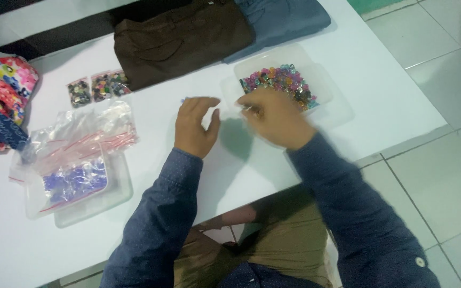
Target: Sorting small colorful buttons from a container and placing them into small plastic bags
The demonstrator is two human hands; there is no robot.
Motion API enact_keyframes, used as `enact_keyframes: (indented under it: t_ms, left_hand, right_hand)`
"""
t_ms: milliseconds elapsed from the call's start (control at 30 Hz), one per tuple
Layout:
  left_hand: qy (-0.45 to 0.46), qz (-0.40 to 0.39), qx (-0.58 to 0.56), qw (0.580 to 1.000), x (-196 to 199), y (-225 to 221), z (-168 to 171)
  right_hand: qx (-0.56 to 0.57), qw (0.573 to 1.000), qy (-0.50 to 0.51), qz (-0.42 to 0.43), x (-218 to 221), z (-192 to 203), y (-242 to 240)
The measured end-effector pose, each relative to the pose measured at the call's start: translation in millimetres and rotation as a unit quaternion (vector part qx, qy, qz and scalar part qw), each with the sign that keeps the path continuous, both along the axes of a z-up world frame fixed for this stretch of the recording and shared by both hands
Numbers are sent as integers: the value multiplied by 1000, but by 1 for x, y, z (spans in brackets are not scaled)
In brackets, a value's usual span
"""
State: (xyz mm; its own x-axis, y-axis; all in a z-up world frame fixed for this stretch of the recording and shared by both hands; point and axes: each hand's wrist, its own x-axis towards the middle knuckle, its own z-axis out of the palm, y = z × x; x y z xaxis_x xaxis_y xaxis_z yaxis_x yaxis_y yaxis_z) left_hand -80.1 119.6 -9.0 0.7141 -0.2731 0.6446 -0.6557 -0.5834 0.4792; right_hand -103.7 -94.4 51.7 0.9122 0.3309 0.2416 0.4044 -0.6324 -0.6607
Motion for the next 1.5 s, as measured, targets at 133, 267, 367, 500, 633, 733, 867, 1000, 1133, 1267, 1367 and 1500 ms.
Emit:
enact_keyframes:
  t_ms: [133, 267, 367, 500, 633, 733, 867, 1000, 1133, 1267, 1367, 1500]
  left_hand:
    - [-43, -42, 19, 998, 18, -39, 6]
    - [-35, -35, 154, 987, 31, -83, 6]
    - [47, 1, 321, 946, 25, -108, 25]
    - [135, 10, 474, 870, 29, -127, 34]
    - [133, 16, 475, 870, 40, -131, 33]
    - [177, 11, 471, 864, 46, -133, 35]
    - [208, 0, 385, 899, 49, -128, 35]
    - [221, -1, 225, 949, 53, -115, 28]
    - [221, -41, 109, 968, 58, -105, -2]
    - [163, -51, 40, 984, 61, -105, -17]
    - [132, -80, -70, 986, 61, -103, -30]
    - [55, -76, -202, 975, 62, -105, -47]
  right_hand:
    - [-164, 986, -17, -37, 26, 7, -65]
    - [-304, 936, 153, -90, 42, -11, -77]
    - [-328, 916, 212, -94, 69, -41, -81]
    - [-368, 909, 178, -85, 82, -50, -79]
    - [-324, 923, 180, -105, 83, -35, -78]
    - [-263, 935, 216, -102, 76, -4, -77]
    - [-239, 941, 222, -93, 62, 26, -83]
    - [-192, 956, 188, -116, 49, 38, -90]
    - [-234, 952, 161, -113, 53, 17, -98]
    - [-257, 953, 116, -111, 64, 6, -88]
    - [-252, 960, 75, -99, 62, 12, -64]
    - [-325, 943, 37, -62, 79, -40, -67]
